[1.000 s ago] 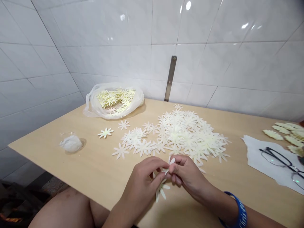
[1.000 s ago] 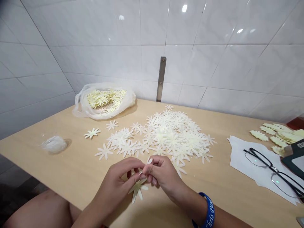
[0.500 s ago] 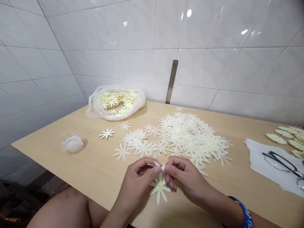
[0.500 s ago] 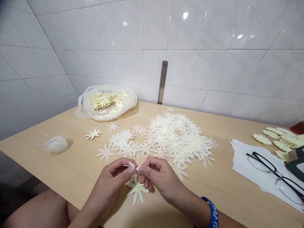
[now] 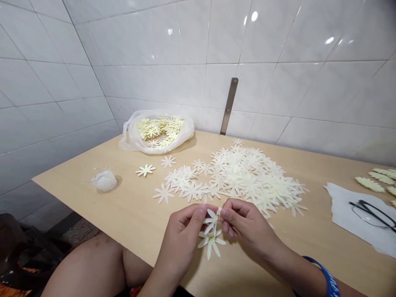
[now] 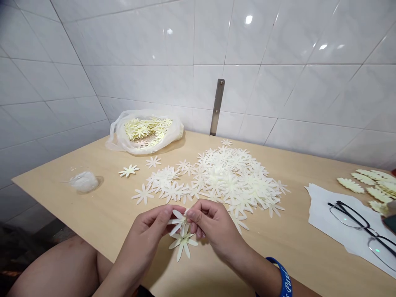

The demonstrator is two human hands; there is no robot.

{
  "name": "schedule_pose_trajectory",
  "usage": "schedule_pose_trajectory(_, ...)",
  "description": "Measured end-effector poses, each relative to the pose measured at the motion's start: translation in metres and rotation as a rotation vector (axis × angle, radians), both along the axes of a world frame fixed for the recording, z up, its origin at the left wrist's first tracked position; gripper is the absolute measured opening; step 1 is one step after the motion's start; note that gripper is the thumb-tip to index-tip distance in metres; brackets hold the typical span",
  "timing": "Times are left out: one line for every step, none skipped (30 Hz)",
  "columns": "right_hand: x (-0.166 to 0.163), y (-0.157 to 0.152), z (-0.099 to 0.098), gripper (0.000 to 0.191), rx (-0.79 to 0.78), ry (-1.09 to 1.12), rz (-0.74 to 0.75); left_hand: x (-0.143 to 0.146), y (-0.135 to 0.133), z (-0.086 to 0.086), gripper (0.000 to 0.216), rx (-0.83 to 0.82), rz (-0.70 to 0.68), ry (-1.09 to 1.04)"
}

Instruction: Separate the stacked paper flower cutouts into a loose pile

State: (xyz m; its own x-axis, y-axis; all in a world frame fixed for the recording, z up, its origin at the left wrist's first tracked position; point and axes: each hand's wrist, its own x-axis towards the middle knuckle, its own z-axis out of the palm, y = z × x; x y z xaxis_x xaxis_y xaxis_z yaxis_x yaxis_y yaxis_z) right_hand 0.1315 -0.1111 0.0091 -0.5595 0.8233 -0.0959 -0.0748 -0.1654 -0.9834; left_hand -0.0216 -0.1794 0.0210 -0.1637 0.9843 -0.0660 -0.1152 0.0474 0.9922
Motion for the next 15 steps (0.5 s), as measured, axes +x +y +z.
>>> schedule_pose_trajectory(0.000, 0.000, 0.002, 0.041, 0.011, -0.003, 0.007, 0.000, 0.000, 0.002, 0.037, -0.002, -0.013, 0.020)
schedule_pose_trajectory(0.000, -0.001, 0.004, 0.042, 0.025, -0.007, 0.016, 0.000, 0.000, 0.004, 0.031, -0.002, -0.024, 0.031)
schedule_pose_trajectory(0.000, -0.002, 0.006, 0.043, 0.040, -0.013, 0.027, 0.001, 0.000, 0.006, 0.026, -0.002, -0.032, 0.034)
schedule_pose_trajectory(0.000, -0.002, 0.008, 0.044, 0.056, -0.018, 0.041, 0.002, 0.000, 0.009, 0.023, -0.002, -0.033, 0.032)
schedule_pose_trajectory(0.000, -0.003, 0.009, 0.045, 0.068, -0.021, 0.055, 0.003, -0.001, 0.011, 0.021, -0.002, -0.028, 0.029)
schedule_pose_trajectory(-0.001, -0.004, 0.011, 0.046, 0.075, -0.021, 0.067, 0.005, -0.001, 0.012, 0.018, -0.003, -0.021, 0.026)
schedule_pose_trajectory(-0.001, -0.005, 0.012, 0.047, 0.076, -0.019, 0.077, 0.006, -0.002, 0.014, 0.016, -0.005, -0.012, 0.021)
schedule_pose_trajectory(-0.001, -0.006, 0.013, 0.047, 0.075, -0.017, 0.086, 0.006, -0.002, 0.015, 0.015, -0.008, 0.002, 0.013)
schedule_pose_trajectory(-0.001, -0.006, 0.014, 0.047, 0.073, -0.018, 0.092, 0.006, -0.001, 0.015, 0.016, -0.009, 0.027, -0.003)
schedule_pose_trajectory(0.000, -0.006, 0.015, 0.046, 0.076, -0.024, 0.096, 0.003, 0.001, 0.015, 0.018, -0.009, 0.058, -0.027)
schedule_pose_trajectory(0.001, -0.005, 0.016, 0.046, 0.088, -0.036, 0.100, 0.000, 0.004, 0.015, 0.020, -0.006, 0.096, -0.053)
schedule_pose_trajectory(0.002, -0.003, 0.018, 0.045, 0.110, -0.054, 0.103, -0.006, 0.009, 0.015, 0.022, 0.002, 0.144, -0.073)
schedule_pose_trajectory(0.003, -0.001, 0.020, 0.044, 0.142, -0.081, 0.103, -0.013, 0.015, 0.014, 0.024, 0.010, 0.183, -0.083)
schedule_pose_trajectory(0.005, 0.003, 0.023, 0.043, 0.181, -0.119, 0.099, -0.022, 0.023, 0.014, 0.025, 0.028, 0.228, -0.076)
schedule_pose_trajectory(0.007, 0.008, 0.026, 0.041, 0.218, -0.160, 0.088, -0.031, 0.031, 0.014, 0.027, 0.042, 0.275, -0.039)
